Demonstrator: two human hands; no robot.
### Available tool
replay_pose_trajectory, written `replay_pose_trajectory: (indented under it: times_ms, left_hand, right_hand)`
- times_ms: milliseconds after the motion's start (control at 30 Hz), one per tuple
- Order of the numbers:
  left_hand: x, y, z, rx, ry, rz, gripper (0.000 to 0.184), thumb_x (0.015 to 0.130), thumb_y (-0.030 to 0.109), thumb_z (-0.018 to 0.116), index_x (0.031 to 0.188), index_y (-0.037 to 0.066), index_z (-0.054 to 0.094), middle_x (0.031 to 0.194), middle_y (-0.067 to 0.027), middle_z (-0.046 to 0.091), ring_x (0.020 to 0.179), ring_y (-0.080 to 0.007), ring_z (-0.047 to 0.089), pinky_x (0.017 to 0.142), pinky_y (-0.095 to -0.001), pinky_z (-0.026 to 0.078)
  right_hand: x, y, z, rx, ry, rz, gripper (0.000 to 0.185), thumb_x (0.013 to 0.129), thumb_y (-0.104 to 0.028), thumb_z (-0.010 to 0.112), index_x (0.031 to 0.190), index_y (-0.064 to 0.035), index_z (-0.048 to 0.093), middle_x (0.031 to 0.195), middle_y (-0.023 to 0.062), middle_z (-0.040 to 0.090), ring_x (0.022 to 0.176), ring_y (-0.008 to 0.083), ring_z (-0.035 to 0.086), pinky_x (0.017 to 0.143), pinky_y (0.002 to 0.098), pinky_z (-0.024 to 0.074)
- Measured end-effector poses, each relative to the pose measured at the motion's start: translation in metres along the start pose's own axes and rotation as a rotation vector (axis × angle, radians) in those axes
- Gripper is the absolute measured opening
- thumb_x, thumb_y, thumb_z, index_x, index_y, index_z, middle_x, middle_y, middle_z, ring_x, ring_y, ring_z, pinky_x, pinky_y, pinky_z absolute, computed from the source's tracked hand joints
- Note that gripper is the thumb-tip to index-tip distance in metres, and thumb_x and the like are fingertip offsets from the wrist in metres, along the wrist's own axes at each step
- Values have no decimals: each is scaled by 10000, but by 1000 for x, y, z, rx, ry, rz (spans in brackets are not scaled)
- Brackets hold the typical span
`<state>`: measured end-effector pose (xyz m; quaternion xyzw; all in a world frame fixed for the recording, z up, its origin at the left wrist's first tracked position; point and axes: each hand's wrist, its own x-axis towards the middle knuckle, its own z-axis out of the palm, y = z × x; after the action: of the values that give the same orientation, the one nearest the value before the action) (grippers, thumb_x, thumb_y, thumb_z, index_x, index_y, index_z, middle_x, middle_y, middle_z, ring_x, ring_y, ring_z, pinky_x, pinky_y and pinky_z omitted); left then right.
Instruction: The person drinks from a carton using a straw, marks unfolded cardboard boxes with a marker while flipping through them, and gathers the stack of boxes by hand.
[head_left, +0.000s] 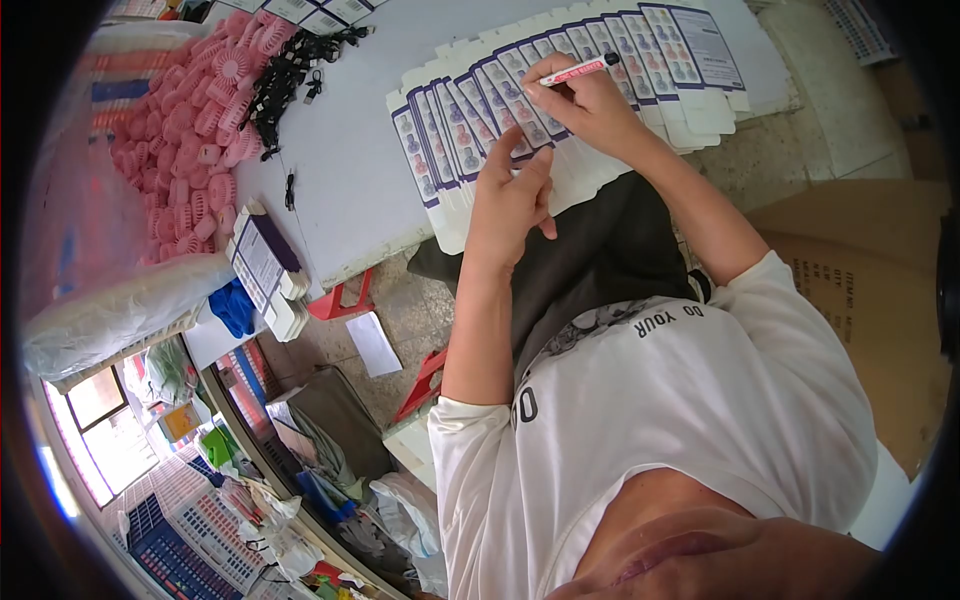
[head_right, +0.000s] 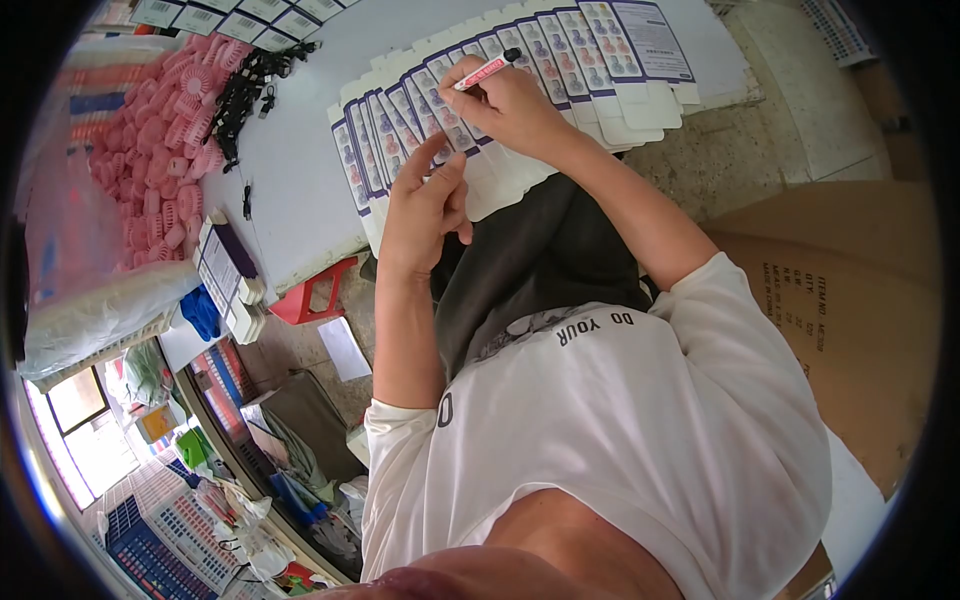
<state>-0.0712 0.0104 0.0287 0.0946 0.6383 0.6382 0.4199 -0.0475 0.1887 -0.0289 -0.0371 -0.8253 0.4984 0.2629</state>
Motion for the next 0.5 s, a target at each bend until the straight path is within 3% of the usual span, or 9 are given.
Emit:
replay_pose_trajectory:
  times_ms: [267,500]
  left_hand:
    - [5,-8,11,-85,-120,-2,675,939,166,595,1476,-58,253,649,18,444,435,-51,360,410,-273,447]
    - [-3,-11,9,-56,86,107,732,941,129,591,1494,-65,152,653,3,453,447,-57,379,401,-262,449]
  right_hand:
    - [-1,-6,0,37,-72,33,155,930,-202,602,972,-54,626,682,46,619,605,152,581,580,309,451]
    - [-2,-6,2,-4,-53,-23,162,930,-200,597,962,-42,615,691,56,629,619,179,605,594,322,461]
